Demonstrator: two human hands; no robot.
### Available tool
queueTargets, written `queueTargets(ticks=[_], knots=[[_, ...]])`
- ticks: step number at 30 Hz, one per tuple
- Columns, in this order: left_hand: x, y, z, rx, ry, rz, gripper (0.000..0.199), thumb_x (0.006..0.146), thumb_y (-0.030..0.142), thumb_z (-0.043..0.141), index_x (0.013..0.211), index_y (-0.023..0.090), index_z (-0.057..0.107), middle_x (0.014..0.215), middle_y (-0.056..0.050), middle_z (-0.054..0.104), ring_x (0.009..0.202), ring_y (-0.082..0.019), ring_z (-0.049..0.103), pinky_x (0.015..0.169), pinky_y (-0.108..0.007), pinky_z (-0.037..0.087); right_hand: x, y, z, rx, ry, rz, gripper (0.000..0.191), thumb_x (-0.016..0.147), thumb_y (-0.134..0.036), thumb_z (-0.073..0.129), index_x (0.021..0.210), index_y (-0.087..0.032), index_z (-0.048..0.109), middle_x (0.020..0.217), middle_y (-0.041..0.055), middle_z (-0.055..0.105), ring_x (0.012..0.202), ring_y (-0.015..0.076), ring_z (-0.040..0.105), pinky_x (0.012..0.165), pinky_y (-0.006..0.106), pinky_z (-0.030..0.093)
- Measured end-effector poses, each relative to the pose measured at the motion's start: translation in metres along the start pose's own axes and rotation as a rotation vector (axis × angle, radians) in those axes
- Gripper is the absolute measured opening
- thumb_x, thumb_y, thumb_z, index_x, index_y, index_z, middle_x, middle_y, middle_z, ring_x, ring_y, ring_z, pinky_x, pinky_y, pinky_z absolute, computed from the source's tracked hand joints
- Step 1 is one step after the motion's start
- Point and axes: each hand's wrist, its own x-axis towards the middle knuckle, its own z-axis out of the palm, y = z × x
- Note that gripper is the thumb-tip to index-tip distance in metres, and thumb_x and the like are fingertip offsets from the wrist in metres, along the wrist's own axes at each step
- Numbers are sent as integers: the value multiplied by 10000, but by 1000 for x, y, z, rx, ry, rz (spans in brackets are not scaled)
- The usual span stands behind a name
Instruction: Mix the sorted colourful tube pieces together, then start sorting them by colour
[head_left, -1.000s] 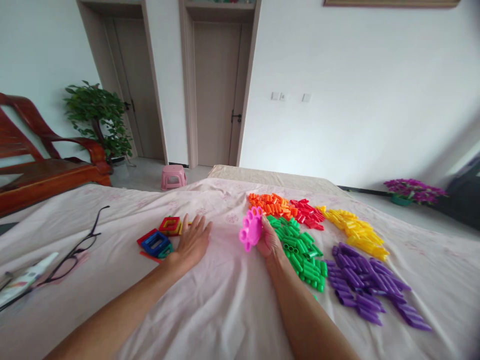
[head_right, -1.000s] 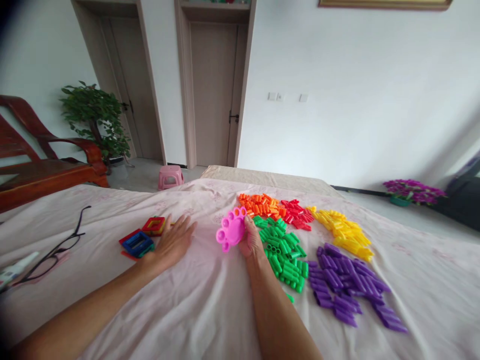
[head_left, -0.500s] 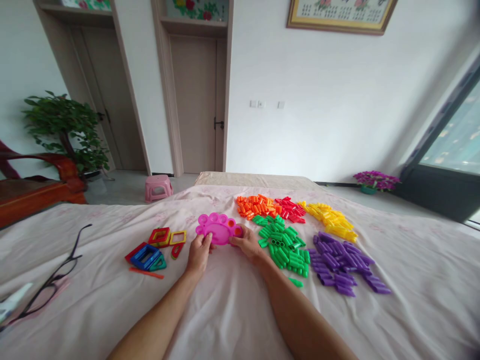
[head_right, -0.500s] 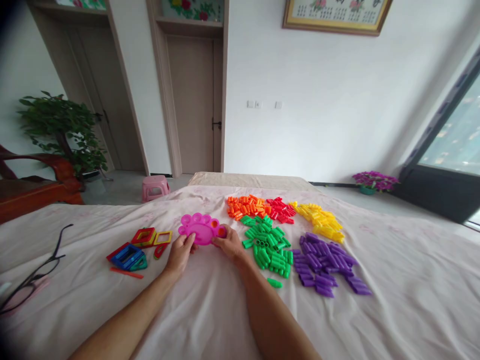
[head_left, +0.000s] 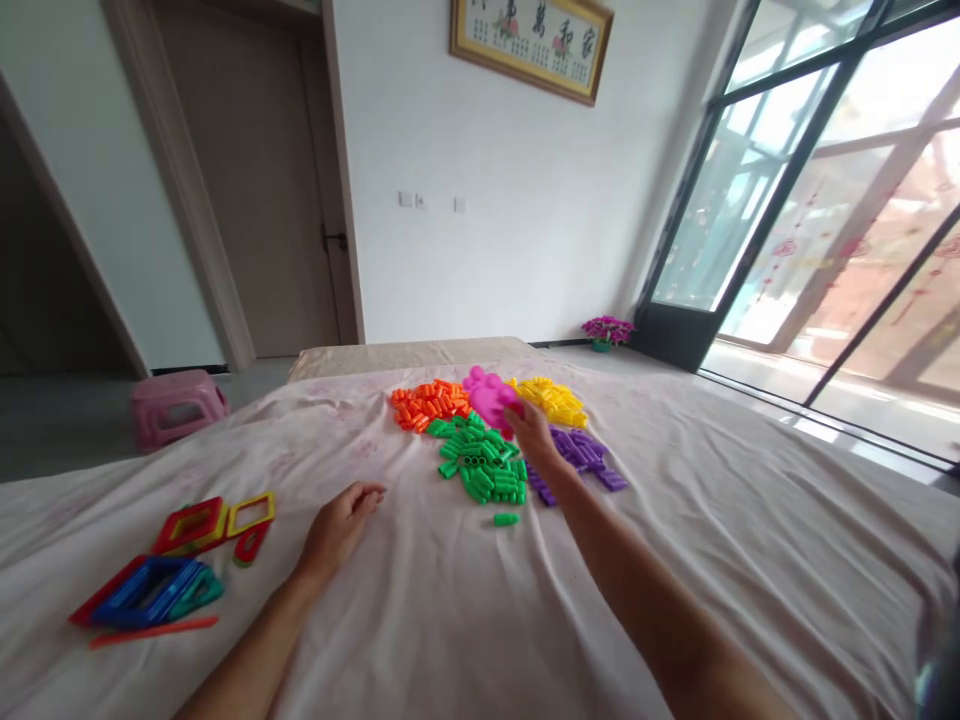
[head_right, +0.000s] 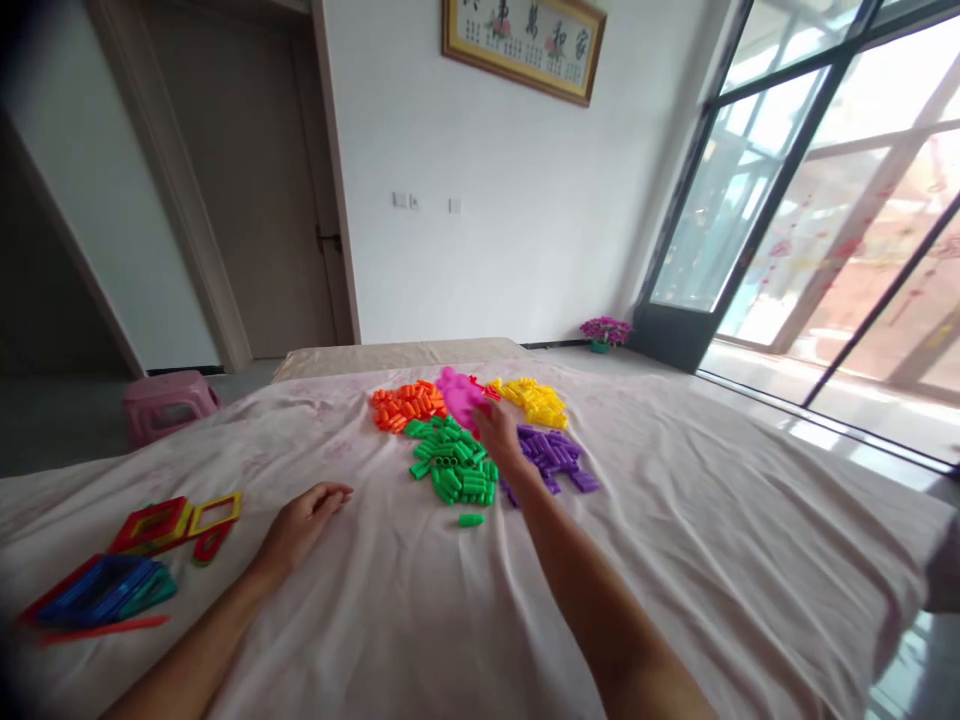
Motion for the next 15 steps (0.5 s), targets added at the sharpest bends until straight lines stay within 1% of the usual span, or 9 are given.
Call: queueTargets(ticks=[2,4,5,6,7,8,10,12,15], knots=[[1,-2,1,101,-24,41,347,852,449,463,983,221,690,1006,-32,748,981,-220,673,880,-310,489,5,27,-66,-306,218,76,392,880,-434,499,1112,-157,651,841,71,680,671,174,571,617,284,416],[2,-3,3,166,-30,67,332,864,418,443,979,228,691,1014,-24,745,979,-214,669,878,-301,483,2,54,-124,-604,349,197,428,917,-434,438,1192,-174,637,940,113,695,784,224,609,700,325,427],[2,-3,3,184,-32,74,329,868,406,436,982,230,690,1020,-21,743,979,-210,668,875,-295,483,-2,67,-147,-707,364,265,439,936,-428,401,1223,-187,628,992,129,696,838,243,619,727,339,428],[1,-3,3,197,-31,76,327,870,398,432,987,232,689,1027,-19,742,981,-207,667,871,-288,483,-8,78,-163,-774,347,326,441,946,-423,381,1235,-196,626,1032,140,695,882,257,625,747,347,428],[1,-3,3,206,-29,76,326,871,393,429,991,235,688,1033,-16,741,983,-204,667,868,-283,483,-14,88,-174,-812,318,374,441,951,-419,372,1242,-203,624,1056,141,694,914,265,628,760,350,428],[1,-3,3,211,-27,75,325,872,390,428,996,237,687,1041,-14,739,987,-201,667,866,-279,483,-20,96,-178,-832,285,394,439,952,-411,372,1261,-212,612,1088,136,691,942,268,631,774,350,431],[0,-3,3,217,-20,77,321,871,387,433,1003,240,686,1054,-11,736,997,-198,665,866,-276,483,-30,106,-172,-838,245,382,441,954,-405,365,1287,-224,591,1152,125,678,991,273,628,805,356,438],[-1,-5,3,215,-16,85,321,874,389,435,1022,240,678,1067,-15,731,1006,-197,664,868,-279,487,-35,109,-152,-817,220,331,450,956,-416,359,1296,-223,581,1196,120,663,1031,278,619,844,370,443],[-1,-10,5,188,-17,102,334,885,388,433,1074,223,654,1089,-35,721,1011,-195,664,881,-297,496,-35,103,-116,-731,148,238,451,949,-431,376,1277,-210,594,1212,108,656,1073,271,606,898,376,445]])
